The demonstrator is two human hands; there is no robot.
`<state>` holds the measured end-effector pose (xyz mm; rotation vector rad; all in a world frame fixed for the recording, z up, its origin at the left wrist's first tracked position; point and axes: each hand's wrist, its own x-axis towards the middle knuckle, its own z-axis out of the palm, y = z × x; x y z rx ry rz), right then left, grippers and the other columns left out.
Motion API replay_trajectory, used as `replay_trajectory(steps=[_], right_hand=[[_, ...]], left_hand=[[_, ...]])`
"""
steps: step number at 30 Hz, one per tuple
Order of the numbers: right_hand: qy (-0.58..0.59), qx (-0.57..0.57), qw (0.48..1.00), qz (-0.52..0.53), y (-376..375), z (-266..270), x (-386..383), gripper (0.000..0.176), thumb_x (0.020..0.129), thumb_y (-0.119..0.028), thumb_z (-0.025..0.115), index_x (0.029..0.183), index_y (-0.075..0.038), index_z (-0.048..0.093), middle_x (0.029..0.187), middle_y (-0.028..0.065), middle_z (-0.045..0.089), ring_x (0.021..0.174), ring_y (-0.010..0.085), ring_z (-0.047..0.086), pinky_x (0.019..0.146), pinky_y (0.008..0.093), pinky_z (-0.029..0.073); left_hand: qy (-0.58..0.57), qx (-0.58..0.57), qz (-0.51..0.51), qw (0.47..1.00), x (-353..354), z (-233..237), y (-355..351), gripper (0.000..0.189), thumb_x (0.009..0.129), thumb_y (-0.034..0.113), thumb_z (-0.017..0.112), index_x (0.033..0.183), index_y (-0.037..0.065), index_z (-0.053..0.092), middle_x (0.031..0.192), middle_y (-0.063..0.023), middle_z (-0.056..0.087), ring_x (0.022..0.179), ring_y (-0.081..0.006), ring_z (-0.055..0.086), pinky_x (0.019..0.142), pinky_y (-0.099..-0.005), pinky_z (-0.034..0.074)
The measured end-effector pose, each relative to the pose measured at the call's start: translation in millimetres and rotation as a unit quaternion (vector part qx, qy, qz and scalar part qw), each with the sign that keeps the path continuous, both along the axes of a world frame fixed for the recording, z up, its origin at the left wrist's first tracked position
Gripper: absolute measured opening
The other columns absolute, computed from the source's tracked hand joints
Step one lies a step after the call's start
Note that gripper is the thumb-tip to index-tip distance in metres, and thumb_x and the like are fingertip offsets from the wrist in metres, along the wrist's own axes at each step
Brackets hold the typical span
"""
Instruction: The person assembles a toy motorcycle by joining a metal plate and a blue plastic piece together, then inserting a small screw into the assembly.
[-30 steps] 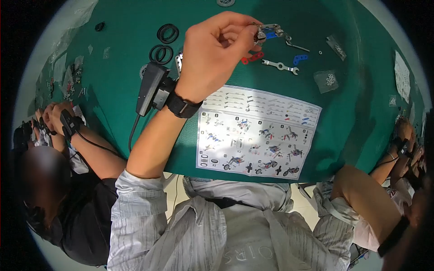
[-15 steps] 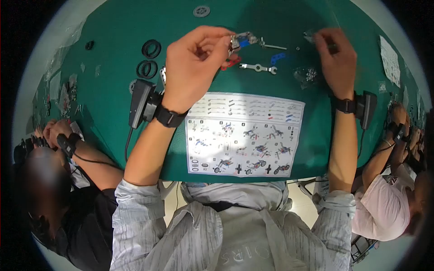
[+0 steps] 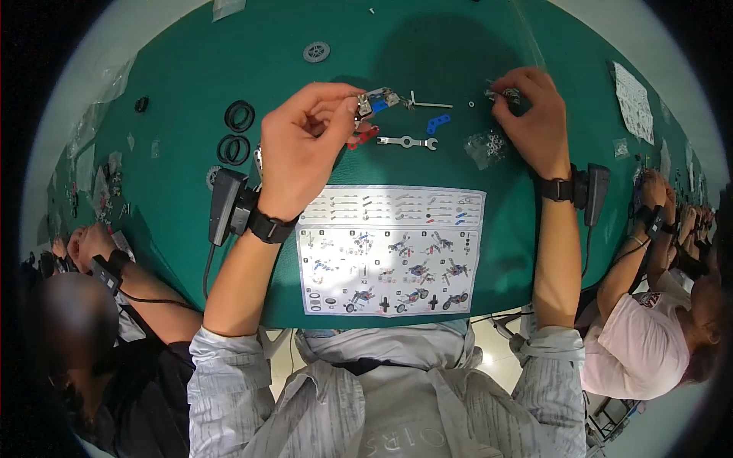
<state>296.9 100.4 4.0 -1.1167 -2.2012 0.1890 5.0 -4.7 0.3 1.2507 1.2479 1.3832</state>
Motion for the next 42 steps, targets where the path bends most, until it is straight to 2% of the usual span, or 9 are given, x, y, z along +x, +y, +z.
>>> replay_trajectory(steps=[10, 13, 16, 18, 22, 27, 29, 35, 42], right_hand=[[-0.060, -0.046, 0.997, 0.006, 0, 3, 7, 0.011, 0.076, -0.009, 0.074, 0.088, -0.008, 0.073, 0.097, 0.0061, 0.065, 0.097, 0.0284, 0.063, 0.081, 0.0395, 0.052], [-0.063, -0.026, 0.998, 0.008, -4, 8, 3, 0.014, 0.076, -0.007, 0.073, 0.090, -0.009, 0.074, 0.096, 0.0052, 0.065, 0.093, 0.0286, 0.064, 0.077, 0.0375, 0.053], [-0.004, -0.026, 1.000, 0.014, -13, 18, -8, 0.014, 0.077, -0.006, 0.074, 0.091, -0.008, 0.074, 0.091, 0.0049, 0.068, 0.083, 0.0236, 0.067, 0.070, 0.0326, 0.053], [0.054, -0.092, 0.993, 0.044, -23, 26, -19, 0.013, 0.078, -0.004, 0.074, 0.091, -0.007, 0.073, 0.087, 0.0046, 0.070, 0.076, 0.0186, 0.068, 0.067, 0.0291, 0.053], [0.172, -0.213, 0.954, 0.122, -44, 29, -36, 0.011, 0.080, -0.001, 0.074, 0.091, -0.003, 0.072, 0.083, 0.0044, 0.072, 0.071, 0.0108, 0.067, 0.067, 0.0247, 0.053], [0.246, -0.296, 0.907, 0.171, -49, 27, -40, 0.014, 0.082, 0.003, 0.072, 0.096, 0.001, 0.072, 0.089, 0.0050, 0.070, 0.080, 0.0111, 0.067, 0.073, 0.0231, 0.053], [0.279, -0.320, 0.886, 0.185, -50, 25, -42, 0.013, 0.085, 0.003, 0.070, 0.098, 0.002, 0.071, 0.091, 0.0051, 0.069, 0.082, 0.0110, 0.067, 0.074, 0.0232, 0.053], [0.300, -0.487, 0.790, 0.221, -49, 20, -42, 0.012, 0.092, -0.002, 0.068, 0.103, 0.004, 0.071, 0.091, 0.0045, 0.069, 0.079, 0.0082, 0.063, 0.070, 0.0228, 0.051], [0.295, -0.521, 0.774, 0.207, -47, 20, -39, 0.016, 0.092, -0.004, 0.070, 0.106, 0.003, 0.072, 0.089, 0.0045, 0.071, 0.075, 0.0082, 0.063, 0.069, 0.0225, 0.051]], left_hand=[[-0.010, -0.007, -0.009, 1.000, 0, 1, 0, 0.016, 0.099, 0.004, 0.062, 0.112, -0.005, 0.066, 0.090, -0.0083, 0.073, 0.079, -0.0111, 0.071, 0.066, -0.0224, 0.055], [0.009, -0.012, -0.003, 1.000, -2, 1, 0, 0.016, 0.099, 0.004, 0.063, 0.112, -0.004, 0.066, 0.088, -0.0073, 0.073, 0.079, -0.0105, 0.070, 0.067, -0.0223, 0.055], [-0.002, -0.003, -0.004, 1.000, 3, 2, 0, 0.015, 0.098, 0.004, 0.063, 0.111, -0.004, 0.067, 0.087, -0.0062, 0.073, 0.079, -0.0103, 0.071, 0.069, -0.0223, 0.055], [-0.004, 0.003, -0.008, 1.000, 6, 1, -2, 0.015, 0.097, 0.003, 0.064, 0.110, -0.003, 0.068, 0.086, -0.0059, 0.073, 0.079, -0.0105, 0.071, 0.070, -0.0224, 0.056], [0.013, -0.018, -0.038, 0.999, 16, 6, -8, 0.014, 0.095, 0.002, 0.065, 0.108, -0.003, 0.068, 0.086, -0.0061, 0.073, 0.080, -0.0115, 0.072, 0.071, -0.0232, 0.056], [0.021, -0.021, -0.088, 0.996, 18, 8, -12, 0.015, 0.093, -0.001, 0.065, 0.107, -0.002, 0.069, 0.087, -0.0068, 0.073, 0.081, -0.0122, 0.073, 0.070, -0.0239, 0.055], [0.045, -0.018, -0.121, 0.992, 17, 8, -14, 0.015, 0.096, 0.000, 0.063, 0.110, -0.003, 0.066, 0.094, -0.0089, 0.074, 0.083, -0.0150, 0.074, 0.069, -0.0240, 0.057], [0.075, -0.008, -0.155, 0.985, 18, 8, -16, 0.014, 0.097, 0.000, 0.063, 0.110, -0.004, 0.066, 0.096, -0.0111, 0.074, 0.085, -0.0162, 0.074, 0.069, -0.0240, 0.057], [0.066, -0.018, -0.164, 0.984, 19, 9, -17, 0.014, 0.096, 0.000, 0.064, 0.109, -0.005, 0.066, 0.095, -0.0117, 0.073, 0.084, -0.0157, 0.073, 0.069, -0.0244, 0.057]])
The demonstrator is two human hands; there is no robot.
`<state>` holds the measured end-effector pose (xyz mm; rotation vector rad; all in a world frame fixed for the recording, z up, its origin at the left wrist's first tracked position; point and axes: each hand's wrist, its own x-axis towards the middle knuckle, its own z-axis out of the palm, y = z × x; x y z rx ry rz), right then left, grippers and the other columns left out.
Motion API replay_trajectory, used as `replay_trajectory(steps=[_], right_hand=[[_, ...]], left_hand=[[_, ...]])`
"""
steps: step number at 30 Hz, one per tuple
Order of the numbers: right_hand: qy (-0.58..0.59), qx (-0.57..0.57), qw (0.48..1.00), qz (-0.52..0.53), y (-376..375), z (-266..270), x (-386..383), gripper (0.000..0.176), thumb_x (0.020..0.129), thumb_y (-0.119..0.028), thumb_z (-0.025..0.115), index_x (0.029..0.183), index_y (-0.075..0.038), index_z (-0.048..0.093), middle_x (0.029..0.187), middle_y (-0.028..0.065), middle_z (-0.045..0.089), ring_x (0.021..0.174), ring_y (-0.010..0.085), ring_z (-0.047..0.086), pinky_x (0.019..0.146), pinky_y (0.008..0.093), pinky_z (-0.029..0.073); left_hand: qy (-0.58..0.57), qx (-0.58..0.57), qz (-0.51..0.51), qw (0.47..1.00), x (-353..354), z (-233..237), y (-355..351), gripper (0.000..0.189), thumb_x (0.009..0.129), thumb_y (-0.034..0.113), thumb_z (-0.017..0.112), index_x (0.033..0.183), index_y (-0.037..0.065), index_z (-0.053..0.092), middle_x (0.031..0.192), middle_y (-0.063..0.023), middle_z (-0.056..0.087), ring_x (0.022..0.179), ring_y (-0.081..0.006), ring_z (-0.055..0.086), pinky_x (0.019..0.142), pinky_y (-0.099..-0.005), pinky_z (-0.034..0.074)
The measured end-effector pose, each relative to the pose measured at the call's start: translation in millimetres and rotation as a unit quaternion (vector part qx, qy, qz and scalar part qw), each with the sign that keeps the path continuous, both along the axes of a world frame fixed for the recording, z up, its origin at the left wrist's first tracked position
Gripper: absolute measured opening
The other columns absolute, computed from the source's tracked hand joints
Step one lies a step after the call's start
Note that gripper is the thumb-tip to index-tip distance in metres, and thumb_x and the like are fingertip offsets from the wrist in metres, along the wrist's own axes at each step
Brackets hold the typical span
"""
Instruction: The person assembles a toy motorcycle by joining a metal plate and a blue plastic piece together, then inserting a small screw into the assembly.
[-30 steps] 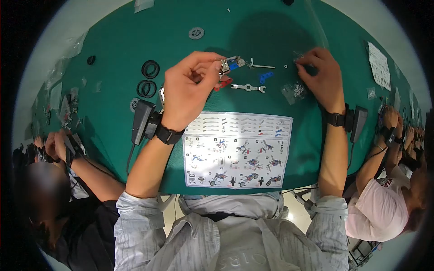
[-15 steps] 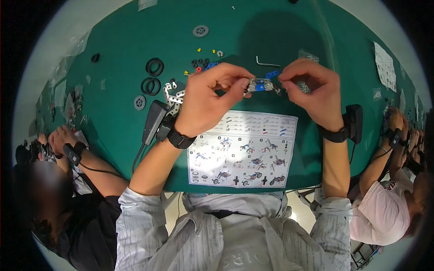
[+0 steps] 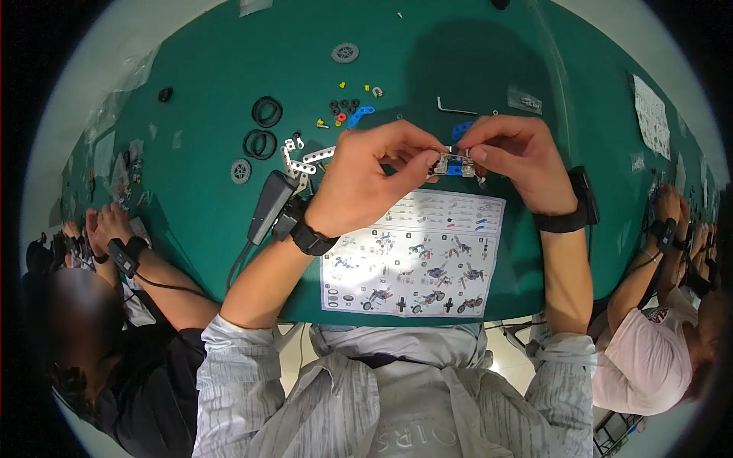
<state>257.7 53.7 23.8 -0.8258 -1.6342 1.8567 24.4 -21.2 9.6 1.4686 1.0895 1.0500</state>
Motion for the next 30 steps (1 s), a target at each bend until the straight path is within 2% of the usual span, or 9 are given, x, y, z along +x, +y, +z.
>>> replay_trajectory(steps=[3, 15, 18, 21, 30], right_hand=[[0.001, -0.013, 1.000, -0.006, 0.3, 0.3, -0.8, 0.017, 0.092, -0.005, 0.070, 0.107, 0.003, 0.072, 0.090, 0.0054, 0.072, 0.076, 0.0088, 0.064, 0.069, 0.0228, 0.052], [-0.009, -0.020, 0.999, -0.036, -2.7, -1.2, -3.1, 0.020, 0.090, -0.004, 0.071, 0.108, 0.004, 0.072, 0.092, 0.0081, 0.073, 0.077, 0.0098, 0.066, 0.071, 0.0233, 0.053], [0.020, -0.029, 0.998, -0.051, -3.4, -4.1, -3.5, 0.020, 0.090, -0.004, 0.072, 0.108, 0.003, 0.072, 0.092, 0.0085, 0.074, 0.078, 0.0099, 0.066, 0.070, 0.0235, 0.053], [0.033, -0.048, 0.996, -0.065, -3.5, -5.9, -2.6, 0.020, 0.090, -0.005, 0.072, 0.108, 0.003, 0.072, 0.093, 0.0088, 0.074, 0.079, 0.0104, 0.066, 0.069, 0.0238, 0.053], [0.048, -0.076, 0.993, -0.082, -4.5, -5.5, -6.0, 0.019, 0.094, -0.009, 0.069, 0.109, 0.003, 0.071, 0.094, 0.0111, 0.073, 0.083, 0.0142, 0.070, 0.072, 0.0257, 0.055]], left_hand=[[-0.027, -0.032, 0.024, 0.999, 3.2, 0.9, -0.2, 0.013, 0.094, 0.003, 0.066, 0.105, -0.004, 0.068, 0.090, -0.0099, 0.074, 0.082, -0.0144, 0.073, 0.070, -0.0261, 0.056], [-0.041, -0.030, 0.033, 0.998, 3.4, -2.8, -0.6, 0.013, 0.099, 0.003, 0.061, 0.110, -0.004, 0.064, 0.097, -0.0119, 0.073, 0.083, -0.0154, 0.073, 0.066, -0.0241, 0.057], [-0.117, -0.086, 0.039, 0.989, 3.8, 0.3, 0.4, 0.014, 0.098, 0.002, 0.060, 0.110, -0.005, 0.065, 0.096, -0.0102, 0.072, 0.084, -0.0153, 0.073, 0.069, -0.0251, 0.056], [-0.144, -0.096, 0.036, 0.984, 6.1, -1.1, 0.0, 0.015, 0.099, 0.002, 0.058, 0.112, -0.005, 0.063, 0.097, -0.0102, 0.072, 0.084, -0.0153, 0.072, 0.068, -0.0248, 0.056], [-0.148, -0.062, 0.058, 0.985, 7.7, -2.6, 0.2, 0.014, 0.101, 0.001, 0.057, 0.111, -0.004, 0.064, 0.099, -0.0132, 0.073, 0.083, -0.0169, 0.073, 0.066, -0.0259, 0.059]])
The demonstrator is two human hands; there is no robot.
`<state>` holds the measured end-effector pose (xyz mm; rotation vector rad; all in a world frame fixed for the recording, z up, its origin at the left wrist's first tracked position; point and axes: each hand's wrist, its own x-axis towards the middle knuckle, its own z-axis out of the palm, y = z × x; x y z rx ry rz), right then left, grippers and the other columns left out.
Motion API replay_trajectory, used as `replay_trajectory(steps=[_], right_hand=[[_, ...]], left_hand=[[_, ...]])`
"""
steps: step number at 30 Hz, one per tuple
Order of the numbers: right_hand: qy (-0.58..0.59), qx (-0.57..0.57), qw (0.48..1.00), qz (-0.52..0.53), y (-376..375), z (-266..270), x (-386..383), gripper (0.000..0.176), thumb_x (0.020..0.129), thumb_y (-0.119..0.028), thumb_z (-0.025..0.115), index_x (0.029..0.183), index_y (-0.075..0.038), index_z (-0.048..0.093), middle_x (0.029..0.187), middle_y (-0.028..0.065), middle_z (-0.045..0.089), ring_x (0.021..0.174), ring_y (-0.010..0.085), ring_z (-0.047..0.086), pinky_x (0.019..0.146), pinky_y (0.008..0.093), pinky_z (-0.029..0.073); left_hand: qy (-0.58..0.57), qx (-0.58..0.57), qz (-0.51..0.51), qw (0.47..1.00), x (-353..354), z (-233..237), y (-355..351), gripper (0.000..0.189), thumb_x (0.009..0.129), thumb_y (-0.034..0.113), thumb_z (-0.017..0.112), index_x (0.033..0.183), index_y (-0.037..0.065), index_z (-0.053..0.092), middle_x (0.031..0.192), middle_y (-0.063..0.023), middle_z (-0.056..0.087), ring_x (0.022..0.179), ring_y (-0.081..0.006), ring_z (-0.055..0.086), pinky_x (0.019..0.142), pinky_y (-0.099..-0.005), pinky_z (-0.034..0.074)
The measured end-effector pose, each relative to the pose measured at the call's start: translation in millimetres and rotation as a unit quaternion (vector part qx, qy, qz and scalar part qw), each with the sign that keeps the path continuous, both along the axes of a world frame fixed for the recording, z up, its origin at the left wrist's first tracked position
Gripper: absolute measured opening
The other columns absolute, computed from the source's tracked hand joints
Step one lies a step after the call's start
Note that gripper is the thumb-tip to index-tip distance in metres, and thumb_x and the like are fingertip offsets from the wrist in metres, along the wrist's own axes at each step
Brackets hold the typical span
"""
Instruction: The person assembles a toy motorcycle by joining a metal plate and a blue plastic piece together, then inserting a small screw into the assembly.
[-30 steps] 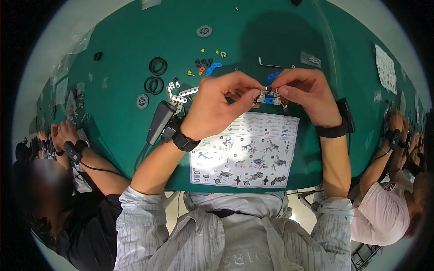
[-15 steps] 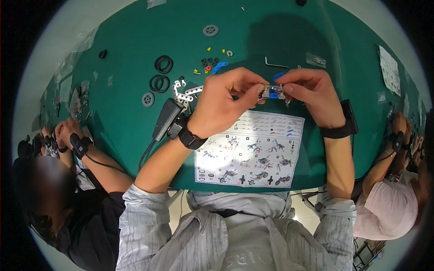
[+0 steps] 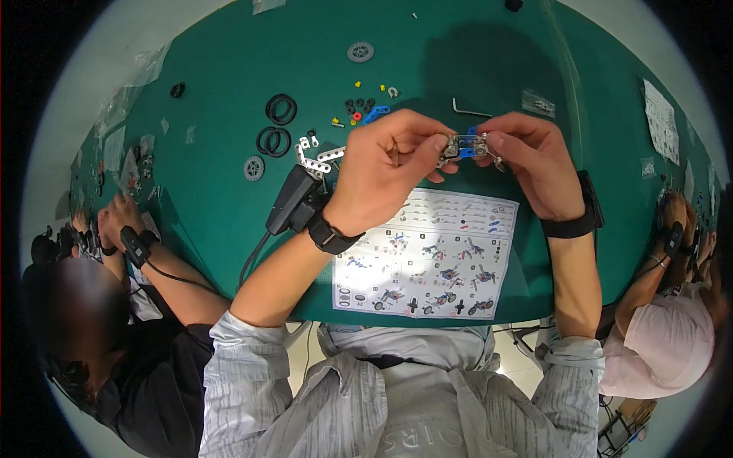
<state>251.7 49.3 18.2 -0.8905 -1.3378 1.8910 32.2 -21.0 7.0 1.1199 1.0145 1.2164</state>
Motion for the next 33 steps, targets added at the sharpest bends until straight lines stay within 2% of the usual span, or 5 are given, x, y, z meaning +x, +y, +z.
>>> replay_trajectory(steps=[8, 15, 18, 21, 33], right_hand=[[-0.003, -0.072, 0.997, 0.015, -1, 11, -2, 0.022, 0.098, -0.011, 0.065, 0.114, 0.003, 0.066, 0.094, 0.0124, 0.073, 0.081, 0.0177, 0.073, 0.069, 0.0259, 0.058], [-0.016, -0.052, 0.998, 0.032, -2, 6, 2, 0.022, 0.097, -0.010, 0.066, 0.113, 0.004, 0.067, 0.091, 0.0110, 0.072, 0.079, 0.0164, 0.072, 0.069, 0.0250, 0.059], [-0.022, -0.046, 0.998, 0.029, -1, 6, 1, 0.022, 0.097, -0.010, 0.066, 0.113, 0.005, 0.068, 0.092, 0.0118, 0.072, 0.079, 0.0162, 0.072, 0.069, 0.0250, 0.059], [-0.023, -0.040, 0.999, 0.024, -2, 5, -1, 0.022, 0.097, -0.009, 0.066, 0.114, 0.005, 0.068, 0.093, 0.0124, 0.072, 0.079, 0.0165, 0.072, 0.069, 0.0251, 0.059], [-0.083, -0.021, 0.996, 0.025, -5, 14, -4, 0.018, 0.096, -0.007, 0.065, 0.108, 0.006, 0.069, 0.092, 0.0113, 0.071, 0.076, 0.0147, 0.070, 0.067, 0.0248, 0.059]], left_hand=[[0.007, 0.006, 0.020, 1.000, 0, 0, 0, 0.014, 0.098, 0.001, 0.059, 0.110, -0.005, 0.064, 0.096, -0.0104, 0.072, 0.084, -0.0140, 0.072, 0.069, -0.0251, 0.057], [0.109, 0.068, 0.047, 0.991, 3, -3, -2, 0.012, 0.091, 0.000, 0.066, 0.102, -0.003, 0.069, 0.085, -0.0105, 0.073, 0.076, -0.0140, 0.072, 0.068, -0.0270, 0.055], [0.172, 0.084, 0.007, 0.982, -3, -1, -1, 0.012, 0.098, -0.001, 0.060, 0.108, -0.005, 0.065, 0.097, -0.0104, 0.073, 0.085, -0.0128, 0.071, 0.074, -0.0250, 0.058], [0.203, 0.103, 0.006, 0.974, -7, 0, 0, 0.012, 0.097, -0.002, 0.061, 0.107, -0.005, 0.066, 0.094, -0.0102, 0.073, 0.083, -0.0127, 0.072, 0.074, -0.0248, 0.058], [0.237, 0.138, -0.006, 0.962, -9, 6, 2, 0.014, 0.093, -0.001, 0.065, 0.106, -0.004, 0.069, 0.087, -0.0094, 0.074, 0.080, -0.0137, 0.073, 0.072, -0.0249, 0.057]])
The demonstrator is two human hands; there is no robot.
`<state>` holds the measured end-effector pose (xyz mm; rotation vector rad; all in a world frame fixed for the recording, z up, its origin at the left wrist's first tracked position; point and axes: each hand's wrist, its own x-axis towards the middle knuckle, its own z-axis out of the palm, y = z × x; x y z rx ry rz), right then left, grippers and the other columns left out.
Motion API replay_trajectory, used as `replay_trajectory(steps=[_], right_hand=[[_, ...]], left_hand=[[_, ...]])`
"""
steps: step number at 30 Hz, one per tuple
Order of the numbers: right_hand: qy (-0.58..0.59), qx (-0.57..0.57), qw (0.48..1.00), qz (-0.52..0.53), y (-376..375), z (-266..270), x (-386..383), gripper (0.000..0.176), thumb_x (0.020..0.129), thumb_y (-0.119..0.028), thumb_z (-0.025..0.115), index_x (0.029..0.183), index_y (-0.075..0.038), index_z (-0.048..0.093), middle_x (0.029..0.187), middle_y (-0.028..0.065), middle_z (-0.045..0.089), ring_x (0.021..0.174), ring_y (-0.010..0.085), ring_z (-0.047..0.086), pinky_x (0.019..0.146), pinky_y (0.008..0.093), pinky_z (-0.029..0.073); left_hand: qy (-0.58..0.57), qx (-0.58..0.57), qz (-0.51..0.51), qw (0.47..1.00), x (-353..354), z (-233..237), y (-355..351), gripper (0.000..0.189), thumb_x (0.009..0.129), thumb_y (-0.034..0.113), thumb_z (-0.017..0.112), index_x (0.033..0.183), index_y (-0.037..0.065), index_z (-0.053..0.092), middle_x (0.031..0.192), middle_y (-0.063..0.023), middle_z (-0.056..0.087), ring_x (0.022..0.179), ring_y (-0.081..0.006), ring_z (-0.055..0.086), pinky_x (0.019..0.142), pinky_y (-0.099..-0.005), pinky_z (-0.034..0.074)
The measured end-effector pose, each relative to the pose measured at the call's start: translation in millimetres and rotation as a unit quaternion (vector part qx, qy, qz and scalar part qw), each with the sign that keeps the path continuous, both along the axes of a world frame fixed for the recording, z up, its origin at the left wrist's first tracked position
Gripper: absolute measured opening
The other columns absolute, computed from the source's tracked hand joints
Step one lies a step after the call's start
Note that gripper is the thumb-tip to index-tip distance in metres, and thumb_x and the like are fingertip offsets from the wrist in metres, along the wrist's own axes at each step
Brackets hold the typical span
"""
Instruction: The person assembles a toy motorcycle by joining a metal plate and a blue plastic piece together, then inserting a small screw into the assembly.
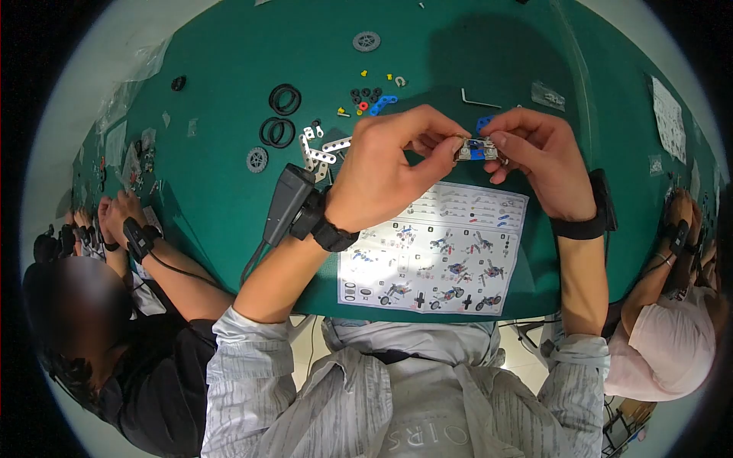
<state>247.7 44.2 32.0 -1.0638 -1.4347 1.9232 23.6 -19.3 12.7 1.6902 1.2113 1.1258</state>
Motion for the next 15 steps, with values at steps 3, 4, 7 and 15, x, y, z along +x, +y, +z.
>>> replay_trajectory(steps=[3, 4, 7, 15], right_hand=[[-0.006, 0.025, 1.000, 0.004, 0, 0, 2, 0.018, 0.095, -0.006, 0.065, 0.107, 0.006, 0.069, 0.090, 0.0108, 0.071, 0.075, 0.0137, 0.069, 0.065, 0.0239, 0.057], [-0.004, 0.028, 1.000, 0.005, 0, -1, 2, 0.018, 0.095, -0.006, 0.065, 0.107, 0.006, 0.070, 0.090, 0.0108, 0.071, 0.075, 0.0136, 0.069, 0.064, 0.0237, 0.057], [0.019, 0.018, 1.000, 0.004, 0, -6, 3, 0.016, 0.093, -0.005, 0.066, 0.105, 0.005, 0.070, 0.088, 0.0105, 0.071, 0.072, 0.0128, 0.068, 0.062, 0.0232, 0.055], [0.061, 0.009, 0.998, -0.018, 2, -16, 1, 0.013, 0.091, -0.004, 0.069, 0.100, 0.004, 0.073, 0.085, 0.0088, 0.071, 0.064, 0.0115, 0.063, 0.060, 0.0237, 0.052]], left_hand=[[0.028, 0.012, -0.005, 1.000, -1, 3, 0, 0.014, 0.093, -0.002, 0.065, 0.106, -0.004, 0.069, 0.089, -0.0100, 0.074, 0.079, -0.0133, 0.072, 0.072, -0.0248, 0.056], [0.015, 0.000, -0.004, 1.000, -1, 3, 0, 0.014, 0.093, -0.002, 0.065, 0.106, -0.004, 0.069, 0.089, -0.0100, 0.074, 0.079, -0.0131, 0.072, 0.072, -0.0246, 0.056], [-0.013, -0.022, -0.006, 1.000, 0, 1, -1, 0.013, 0.093, -0.002, 0.066, 0.105, -0.004, 0.069, 0.090, -0.0097, 0.074, 0.079, -0.0123, 0.071, 0.072, -0.0240, 0.055], [-0.024, -0.045, -0.007, 0.999, 2, 2, -3, 0.014, 0.092, -0.003, 0.066, 0.106, -0.005, 0.069, 0.092, -0.0097, 0.073, 0.081, -0.0108, 0.070, 0.072, -0.0237, 0.055]])
